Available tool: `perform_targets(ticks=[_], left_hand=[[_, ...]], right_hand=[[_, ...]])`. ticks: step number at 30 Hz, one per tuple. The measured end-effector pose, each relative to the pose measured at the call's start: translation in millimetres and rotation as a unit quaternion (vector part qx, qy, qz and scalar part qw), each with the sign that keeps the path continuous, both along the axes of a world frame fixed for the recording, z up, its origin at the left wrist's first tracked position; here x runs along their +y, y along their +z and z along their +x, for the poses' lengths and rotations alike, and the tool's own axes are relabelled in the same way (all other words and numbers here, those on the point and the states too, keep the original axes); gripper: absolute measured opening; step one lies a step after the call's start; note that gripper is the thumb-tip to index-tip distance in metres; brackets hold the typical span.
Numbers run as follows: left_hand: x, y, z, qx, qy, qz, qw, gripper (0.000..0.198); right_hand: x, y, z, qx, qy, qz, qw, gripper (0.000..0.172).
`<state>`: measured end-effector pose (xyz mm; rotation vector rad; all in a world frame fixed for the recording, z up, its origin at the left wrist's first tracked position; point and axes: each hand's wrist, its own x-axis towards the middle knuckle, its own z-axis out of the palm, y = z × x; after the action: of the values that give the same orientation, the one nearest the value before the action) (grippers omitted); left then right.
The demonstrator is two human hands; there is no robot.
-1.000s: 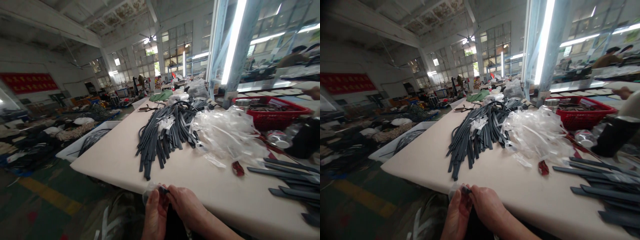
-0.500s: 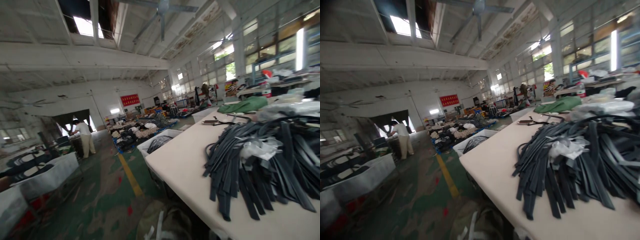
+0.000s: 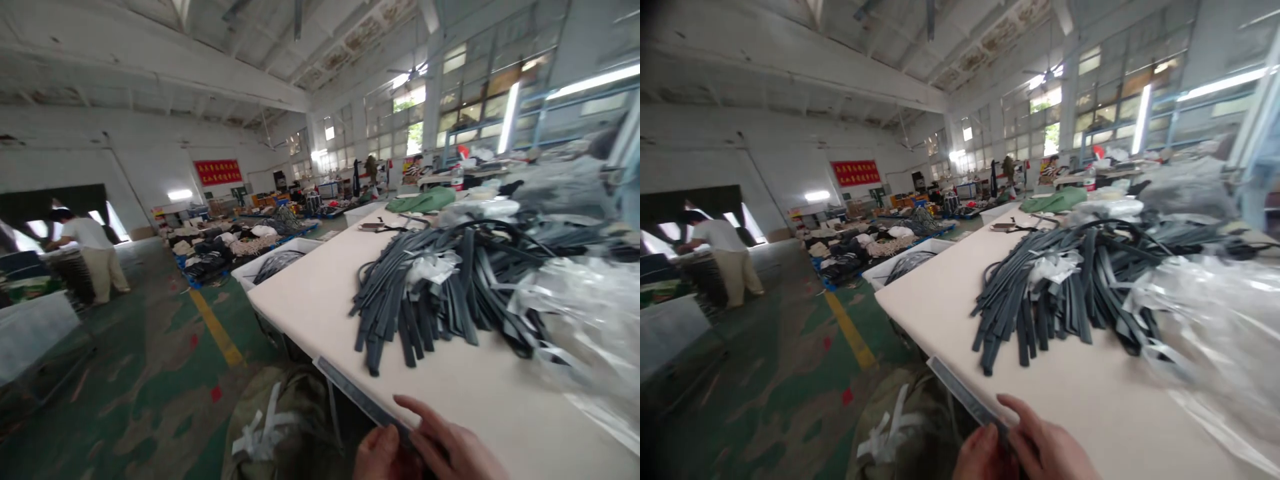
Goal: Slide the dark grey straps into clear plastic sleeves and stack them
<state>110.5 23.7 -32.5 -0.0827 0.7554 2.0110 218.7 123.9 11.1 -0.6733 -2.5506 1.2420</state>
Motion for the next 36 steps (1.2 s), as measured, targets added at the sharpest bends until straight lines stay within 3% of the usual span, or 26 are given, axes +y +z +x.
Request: perform_targets(ticks=[6, 12, 18, 24, 29, 33, 36], left_hand=[[-14, 21.8, -17, -0.021, 0.073, -0.045, 0.996, 0.018], [-9, 11.1, 8, 0.006, -0.026, -0.017, 0.999, 0.035], [-21, 17.7, -8, -0.007, 0.046, -0.056, 0.997, 0.033], [-19, 10.2, 7, 0.002, -0.038, -0.022, 0.999, 0.031], [-23, 13.1, -14, 0.011, 0.043, -0.057, 0.997, 0.022], [-22, 6.3, -2, -0.008, -0.025, -0.035, 0.999, 0.025], [-19, 3.4, 1, 0.0, -0.06, -0.013, 0.998, 0.025]], right_hand=[[-2, 28.4, 19, -0.003, -0.042, -0.02, 0.999, 0.055], [-10, 32.3, 8, -0.005, -0.013, -0.007, 1.0, 0.05], [-9, 40.8, 18, -0.012, -0.034, -0.017, 0.999, 0.052], [-17, 33.1, 6, -0.006, 0.007, -0.023, 1.0, 0.047], [-10, 37.1, 14, -0.008, -0.016, 0.003, 1.0, 0.049], [-12, 36.3, 9, -0.012, -0.014, 0.026, 0.999, 0.042], [-17, 35.7, 2, 0.004, -0.011, -0.007, 1.0, 0.041]])
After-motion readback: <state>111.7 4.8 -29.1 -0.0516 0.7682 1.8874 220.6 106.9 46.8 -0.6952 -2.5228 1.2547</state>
